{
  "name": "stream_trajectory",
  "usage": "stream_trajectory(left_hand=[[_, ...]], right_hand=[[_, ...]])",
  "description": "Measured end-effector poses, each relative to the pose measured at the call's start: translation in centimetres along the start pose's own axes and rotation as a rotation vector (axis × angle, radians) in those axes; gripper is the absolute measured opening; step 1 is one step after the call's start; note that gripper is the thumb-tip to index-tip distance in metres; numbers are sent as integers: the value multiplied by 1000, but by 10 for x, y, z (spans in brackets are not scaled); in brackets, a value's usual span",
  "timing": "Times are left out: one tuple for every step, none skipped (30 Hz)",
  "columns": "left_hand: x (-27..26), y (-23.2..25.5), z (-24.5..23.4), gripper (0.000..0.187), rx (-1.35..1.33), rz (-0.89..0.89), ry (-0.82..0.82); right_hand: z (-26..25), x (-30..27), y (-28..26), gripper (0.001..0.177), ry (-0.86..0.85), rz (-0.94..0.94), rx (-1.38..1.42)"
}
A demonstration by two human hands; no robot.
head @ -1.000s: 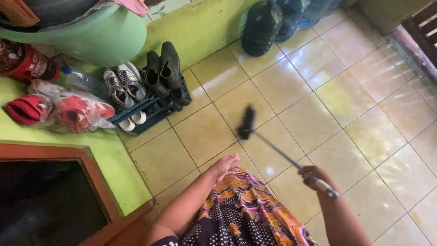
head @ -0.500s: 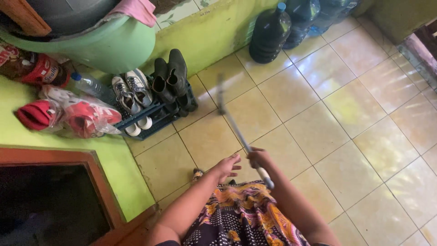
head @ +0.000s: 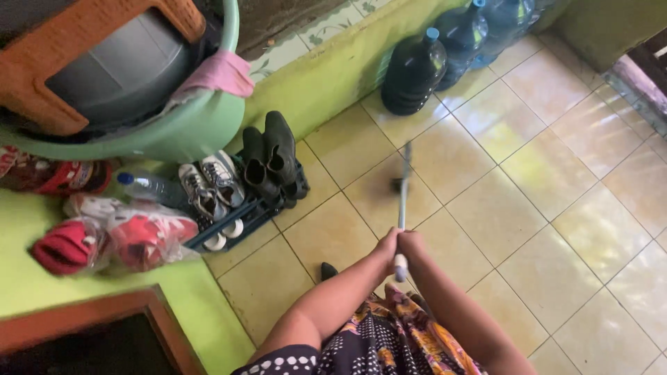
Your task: Sweeping a tiled floor in a residential environment using a broom.
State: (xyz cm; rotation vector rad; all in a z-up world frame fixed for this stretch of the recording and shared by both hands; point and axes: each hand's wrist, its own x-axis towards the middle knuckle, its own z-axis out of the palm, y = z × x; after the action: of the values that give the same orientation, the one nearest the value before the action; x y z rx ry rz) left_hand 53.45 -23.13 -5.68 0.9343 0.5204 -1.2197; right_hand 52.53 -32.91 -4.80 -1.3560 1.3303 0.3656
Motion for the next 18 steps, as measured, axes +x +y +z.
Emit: stream_trajectory(left_hand=[[-4, 7, -9, 55, -10, 40, -28], [-9, 11, -19, 57, -19, 78, -53], [-37, 23, -19, 57, -14, 72, -54], [-63, 39, -17, 53, -67, 56, -78], [-89, 54, -14, 49, -122, 40, -101], [-103, 64, -14, 49, -115, 32, -103], [-116, 75, -14, 43, -157, 32, -90], [-128, 85, -14, 37, -203, 37, -75], [-118, 89, -22, 37, -202, 34, -76], [-107, 94, -30, 35, -141, 1, -9], [-97, 99, -37, 34, -80, -33, 57], [-75, 93, -44, 34, -88, -36, 57], [-53, 88, -51, 36, -52, -86, 85], [-30, 85, -57, 39, -18, -130, 111], [-14, 82, -47, 39, -28, -127, 110], [-5, 80, -44, 39, -26, -105, 47], [5, 78, -42, 40, -23, -83, -16], [3, 81, -27, 40, -28, -80, -9]], right_hand=[[10, -3, -1, 31, 27, -126, -41], [21, -7, 0, 25, 51, -250, -80], [30, -24, -6, 25, 54, -246, -75], [38, -40, -14, 24, 37, -255, -61], [45, -56, -23, 23, 21, -264, -47], [50, -56, -22, 23, 26, -259, -40], [56, -56, -20, 25, -131, -263, 75], [61, -55, -19, 29, -291, -268, 186], [70, -31, -13, 29, -289, -266, 188], [77, -5, -9, 36, -447, -225, 289], [84, 20, -4, 44, -604, -179, 389], [78, 23, -12, 44, -603, -174, 384], [72, 25, -20, 45, -616, -141, 269], [67, 29, -32, 45, -632, -114, 150], [48, 36, -41, 45, -634, -114, 140], [36, 38, -47, 44, -607, -41, 196], [25, 41, -53, 44, -577, 31, 251], [1, 43, -58, 44, -585, 34, 246]])
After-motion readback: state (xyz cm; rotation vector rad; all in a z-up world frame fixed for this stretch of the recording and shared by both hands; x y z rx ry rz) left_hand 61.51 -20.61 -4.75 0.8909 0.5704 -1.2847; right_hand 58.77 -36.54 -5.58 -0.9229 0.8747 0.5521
